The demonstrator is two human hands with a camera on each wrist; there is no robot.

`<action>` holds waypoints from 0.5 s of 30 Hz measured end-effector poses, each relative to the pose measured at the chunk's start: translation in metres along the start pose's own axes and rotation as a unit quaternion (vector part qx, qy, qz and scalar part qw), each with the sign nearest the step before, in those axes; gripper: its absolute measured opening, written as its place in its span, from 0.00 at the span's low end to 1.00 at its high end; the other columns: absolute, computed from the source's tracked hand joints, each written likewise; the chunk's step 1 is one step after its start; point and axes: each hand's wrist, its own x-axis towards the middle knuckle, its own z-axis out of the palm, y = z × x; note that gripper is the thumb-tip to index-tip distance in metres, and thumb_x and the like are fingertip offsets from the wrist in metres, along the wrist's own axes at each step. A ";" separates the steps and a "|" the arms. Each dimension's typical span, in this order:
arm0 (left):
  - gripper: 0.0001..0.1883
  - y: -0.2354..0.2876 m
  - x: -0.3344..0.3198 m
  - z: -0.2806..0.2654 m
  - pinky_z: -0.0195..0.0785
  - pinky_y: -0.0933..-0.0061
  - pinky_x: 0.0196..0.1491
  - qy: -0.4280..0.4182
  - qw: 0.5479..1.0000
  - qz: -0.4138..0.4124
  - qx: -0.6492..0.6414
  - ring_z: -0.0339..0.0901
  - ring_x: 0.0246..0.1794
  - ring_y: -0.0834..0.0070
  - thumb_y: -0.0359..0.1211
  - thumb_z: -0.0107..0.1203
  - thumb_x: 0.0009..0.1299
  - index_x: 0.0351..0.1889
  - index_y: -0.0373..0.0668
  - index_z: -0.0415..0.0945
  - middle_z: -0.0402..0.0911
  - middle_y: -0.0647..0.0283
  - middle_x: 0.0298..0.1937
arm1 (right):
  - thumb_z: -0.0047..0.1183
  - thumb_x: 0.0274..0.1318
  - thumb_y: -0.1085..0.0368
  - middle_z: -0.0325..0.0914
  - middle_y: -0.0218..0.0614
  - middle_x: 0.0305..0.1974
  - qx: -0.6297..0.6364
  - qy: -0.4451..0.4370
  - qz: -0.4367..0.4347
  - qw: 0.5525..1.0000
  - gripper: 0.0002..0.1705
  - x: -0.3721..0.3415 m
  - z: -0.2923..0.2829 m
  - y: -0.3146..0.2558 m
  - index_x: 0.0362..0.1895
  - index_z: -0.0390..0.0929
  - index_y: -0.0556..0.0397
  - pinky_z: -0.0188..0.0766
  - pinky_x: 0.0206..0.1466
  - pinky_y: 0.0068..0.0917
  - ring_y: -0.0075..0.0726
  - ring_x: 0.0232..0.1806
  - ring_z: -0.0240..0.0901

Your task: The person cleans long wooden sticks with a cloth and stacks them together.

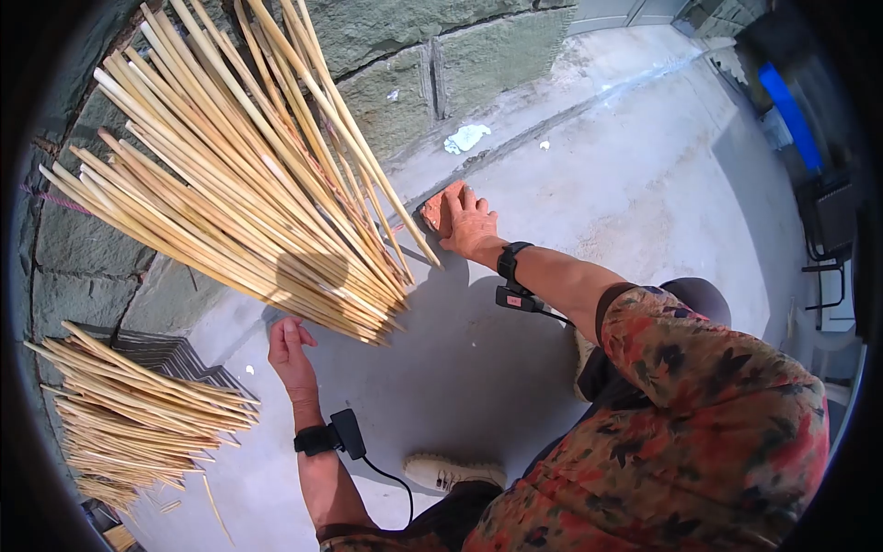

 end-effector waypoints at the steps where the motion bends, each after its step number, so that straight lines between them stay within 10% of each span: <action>1: 0.12 0.002 -0.001 -0.002 0.58 0.83 0.28 -0.003 1.000 -0.001 0.013 0.61 0.20 0.83 0.37 0.40 0.70 0.32 0.38 0.69 0.62 0.70 0.17 | 0.63 0.33 0.47 0.43 0.43 0.62 -0.011 0.004 -0.038 0.999 0.56 0.001 -0.002 0.008 0.64 0.41 0.39 0.59 0.51 0.49 0.53 0.58 0.50; 15: 0.12 -0.026 0.003 -0.019 0.58 0.84 0.28 0.012 0.998 -0.055 -0.011 0.61 0.20 0.84 0.37 0.41 0.70 0.32 0.38 0.69 0.63 0.70 0.17 | 0.60 0.38 0.48 0.50 0.43 0.61 0.017 -0.008 -0.010 1.000 0.47 0.050 -0.053 0.111 0.62 0.50 0.41 0.55 0.56 0.50 0.53 0.59 0.52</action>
